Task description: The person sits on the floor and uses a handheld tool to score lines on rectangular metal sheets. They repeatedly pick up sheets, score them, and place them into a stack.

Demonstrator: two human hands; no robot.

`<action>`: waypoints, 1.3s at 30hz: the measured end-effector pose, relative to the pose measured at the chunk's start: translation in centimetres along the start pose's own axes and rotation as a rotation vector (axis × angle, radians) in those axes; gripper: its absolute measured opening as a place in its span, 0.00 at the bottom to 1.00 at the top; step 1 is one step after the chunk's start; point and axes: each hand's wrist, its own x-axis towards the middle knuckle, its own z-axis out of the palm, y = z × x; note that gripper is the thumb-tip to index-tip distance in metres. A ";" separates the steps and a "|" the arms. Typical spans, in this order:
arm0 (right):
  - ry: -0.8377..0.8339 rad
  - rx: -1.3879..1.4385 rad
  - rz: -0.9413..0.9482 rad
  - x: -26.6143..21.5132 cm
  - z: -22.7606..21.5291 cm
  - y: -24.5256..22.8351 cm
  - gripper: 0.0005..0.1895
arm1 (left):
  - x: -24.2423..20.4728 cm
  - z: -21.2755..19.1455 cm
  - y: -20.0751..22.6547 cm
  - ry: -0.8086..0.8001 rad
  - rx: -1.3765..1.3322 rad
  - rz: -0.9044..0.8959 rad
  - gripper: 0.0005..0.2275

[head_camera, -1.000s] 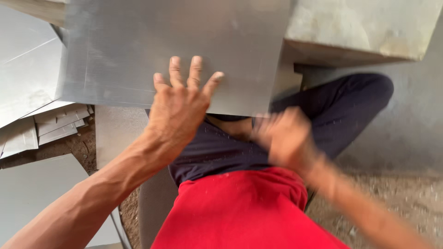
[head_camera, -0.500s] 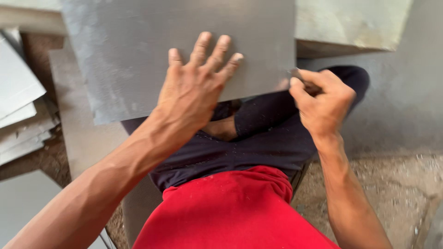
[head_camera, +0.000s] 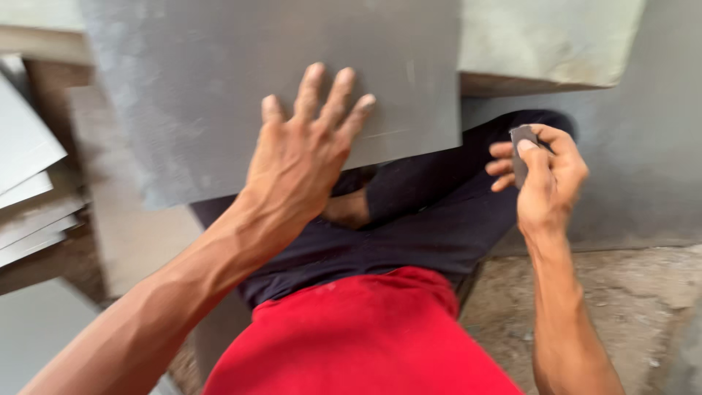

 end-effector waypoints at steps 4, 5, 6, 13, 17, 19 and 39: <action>-0.103 -0.230 -0.289 -2.7 0.8 2.7 0.15 | 0.3 -1.1 0.2 -0.020 0.023 0.009 0.40; -0.081 -0.289 -0.350 -3.0 1.8 1.8 0.13 | 0.4 -1.5 0.2 -0.025 0.023 0.012 0.40; -0.066 -0.347 -0.412 -3.2 2.9 0.3 0.11 | 0.3 -1.8 0.2 -0.032 0.023 0.010 0.40; -0.176 -0.512 -0.587 -6.5 12.9 -9.1 0.08 | -0.2 -1.4 0.4 -0.074 0.102 0.006 0.46; -0.141 -0.478 -0.512 -5.9 10.1 -7.1 0.04 | -0.4 -4.3 0.0 -0.021 0.014 0.022 0.37; 0.023 -0.365 -0.166 -2.9 5.9 -5.4 0.09 | -1.4 -6.8 -1.0 -0.005 0.050 0.041 0.35; -0.547 -0.570 -0.926 -11.5 11.0 -5.0 0.10 | -6.4 -3.5 -4.3 -0.038 -0.048 -0.224 0.29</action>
